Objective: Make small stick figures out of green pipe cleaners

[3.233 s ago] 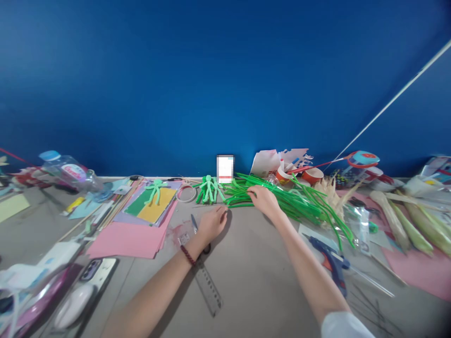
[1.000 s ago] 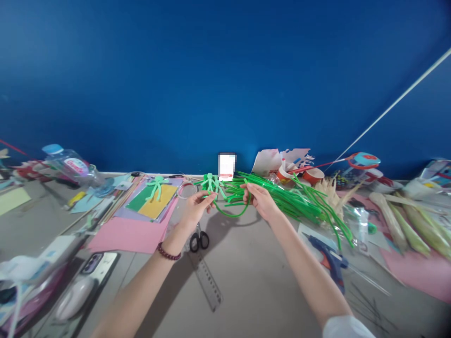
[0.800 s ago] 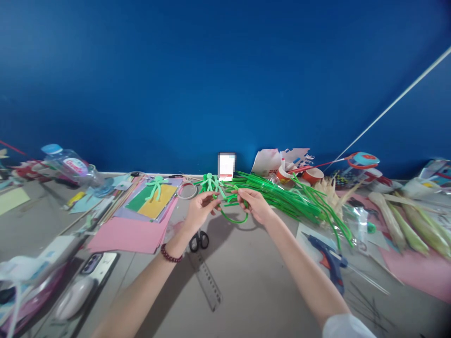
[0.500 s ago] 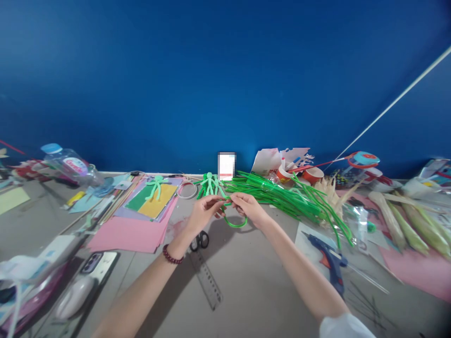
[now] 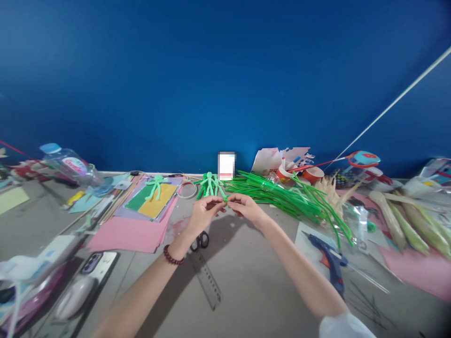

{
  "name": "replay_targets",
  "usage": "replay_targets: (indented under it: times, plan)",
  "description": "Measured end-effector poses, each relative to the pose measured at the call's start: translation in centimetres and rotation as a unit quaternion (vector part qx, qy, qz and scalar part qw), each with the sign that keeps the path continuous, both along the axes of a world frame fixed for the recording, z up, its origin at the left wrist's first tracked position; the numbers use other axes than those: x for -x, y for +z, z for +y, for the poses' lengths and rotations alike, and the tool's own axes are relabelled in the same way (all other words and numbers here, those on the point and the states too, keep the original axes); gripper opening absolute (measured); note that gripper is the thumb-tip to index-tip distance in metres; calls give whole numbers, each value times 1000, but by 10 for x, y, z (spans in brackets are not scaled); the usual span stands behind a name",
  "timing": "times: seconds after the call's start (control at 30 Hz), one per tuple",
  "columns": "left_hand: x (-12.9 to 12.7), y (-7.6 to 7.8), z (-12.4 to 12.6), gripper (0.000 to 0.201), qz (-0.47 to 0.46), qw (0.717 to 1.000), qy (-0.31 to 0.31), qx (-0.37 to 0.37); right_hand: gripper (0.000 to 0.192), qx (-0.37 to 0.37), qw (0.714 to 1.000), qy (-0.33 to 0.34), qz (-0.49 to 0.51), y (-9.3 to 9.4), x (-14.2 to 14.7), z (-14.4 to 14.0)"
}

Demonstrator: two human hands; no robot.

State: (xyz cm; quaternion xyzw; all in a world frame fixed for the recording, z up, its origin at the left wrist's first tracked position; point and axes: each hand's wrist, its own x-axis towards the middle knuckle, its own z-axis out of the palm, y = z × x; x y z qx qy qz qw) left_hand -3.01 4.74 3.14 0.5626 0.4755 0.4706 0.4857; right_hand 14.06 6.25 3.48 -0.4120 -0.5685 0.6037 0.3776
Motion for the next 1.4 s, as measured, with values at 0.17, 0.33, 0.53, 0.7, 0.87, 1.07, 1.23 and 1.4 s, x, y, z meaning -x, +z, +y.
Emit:
replay_targets:
  times: [0.17,0.33,0.53,0.7,0.87,1.07,1.23,1.4]
  plan:
    - [1,0,1,21,-2,1000,-1,-29,24,-47,998,-17,-25,4,-1,1]
    - [2,-2,1,16,14,996,5,-89,17,-127,990,-22,-57,2,-3,3]
    - [2,-4,0,15,17,995,11,-96,18,-108,991,-17,-76,-1,-3,4]
    - [2,-1,-1,13,40,995,9,-96,20,-95,992,-8,-81,-3,-4,5]
    - [1,0,-3,14,41,993,17,-106,24,-80,995,1,-65,-3,-3,4]
    - [-1,0,-3,14,24,995,20,-99,25,-62,996,5,-66,-1,-4,4]
    - [0,-2,-3,14,40,994,11,-105,26,-45,996,8,-74,-2,-4,5]
    - [2,-2,-2,15,32,996,6,-83,28,-12,998,15,-54,-3,-2,5]
